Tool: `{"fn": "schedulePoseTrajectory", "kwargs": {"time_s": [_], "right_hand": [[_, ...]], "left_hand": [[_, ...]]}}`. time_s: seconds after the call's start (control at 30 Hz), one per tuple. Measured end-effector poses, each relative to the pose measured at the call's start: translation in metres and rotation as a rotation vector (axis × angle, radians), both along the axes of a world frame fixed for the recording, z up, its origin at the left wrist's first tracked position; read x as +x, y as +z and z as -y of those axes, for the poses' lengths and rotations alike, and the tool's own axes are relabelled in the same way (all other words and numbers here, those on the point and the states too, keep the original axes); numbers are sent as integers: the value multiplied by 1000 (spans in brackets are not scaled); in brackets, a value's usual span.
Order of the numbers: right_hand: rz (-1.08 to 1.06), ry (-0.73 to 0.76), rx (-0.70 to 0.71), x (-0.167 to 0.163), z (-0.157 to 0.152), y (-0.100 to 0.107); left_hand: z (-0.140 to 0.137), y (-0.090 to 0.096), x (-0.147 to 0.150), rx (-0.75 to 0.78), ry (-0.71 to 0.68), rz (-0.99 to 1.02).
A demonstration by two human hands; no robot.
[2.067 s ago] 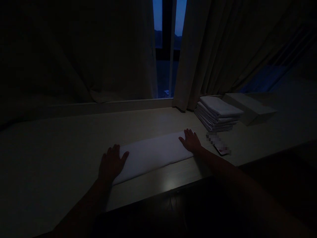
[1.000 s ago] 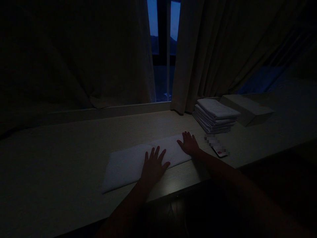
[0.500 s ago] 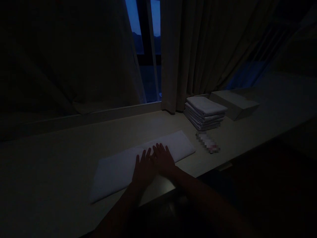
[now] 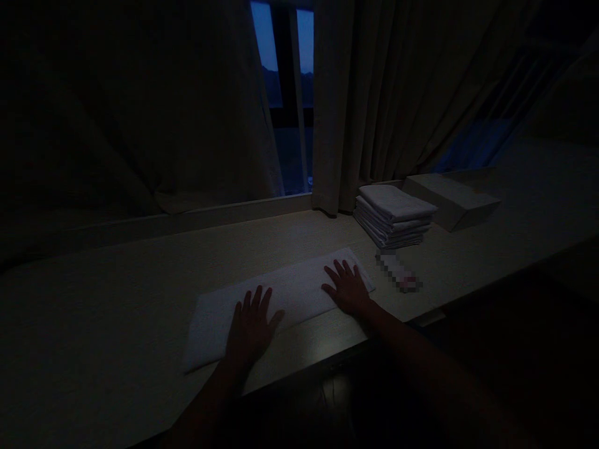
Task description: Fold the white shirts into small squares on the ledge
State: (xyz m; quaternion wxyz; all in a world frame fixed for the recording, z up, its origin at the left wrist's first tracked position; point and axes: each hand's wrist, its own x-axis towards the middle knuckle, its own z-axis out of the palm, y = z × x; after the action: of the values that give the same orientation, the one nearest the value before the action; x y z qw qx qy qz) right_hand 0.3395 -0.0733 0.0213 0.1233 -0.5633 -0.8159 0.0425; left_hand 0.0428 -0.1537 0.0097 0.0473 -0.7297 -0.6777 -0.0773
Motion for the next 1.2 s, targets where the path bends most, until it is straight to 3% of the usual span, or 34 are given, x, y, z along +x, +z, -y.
{"fn": "schedulePoseTrajectory", "kwargs": {"time_s": [0.2, 0.33, 0.53, 0.73, 0.87, 0.97, 1.1, 1.2], "right_hand": [[58, -51, -32, 33, -8, -6], [68, -52, -1, 34, -9, -11], [85, -61, -1, 32, -9, -13], [86, -63, -6, 32, -9, -14], [72, -66, 3, 32, -8, -15], [80, -73, -1, 30, -6, -13], [95, -76, -11, 28, -3, -10], [90, -73, 1, 28, -3, -11]], "left_hand": [[25, -11, -82, -24, 253, -64], [37, -18, -114, -26, 260, -59], [38, -19, -113, 12, 284, -44], [46, -3, -100, 48, 309, 95], [57, 12, -103, 157, 581, 374], [66, 18, -117, 207, 763, 465], [68, 18, -128, 200, 794, 503], [63, 16, -124, 151, 735, 526]]}}
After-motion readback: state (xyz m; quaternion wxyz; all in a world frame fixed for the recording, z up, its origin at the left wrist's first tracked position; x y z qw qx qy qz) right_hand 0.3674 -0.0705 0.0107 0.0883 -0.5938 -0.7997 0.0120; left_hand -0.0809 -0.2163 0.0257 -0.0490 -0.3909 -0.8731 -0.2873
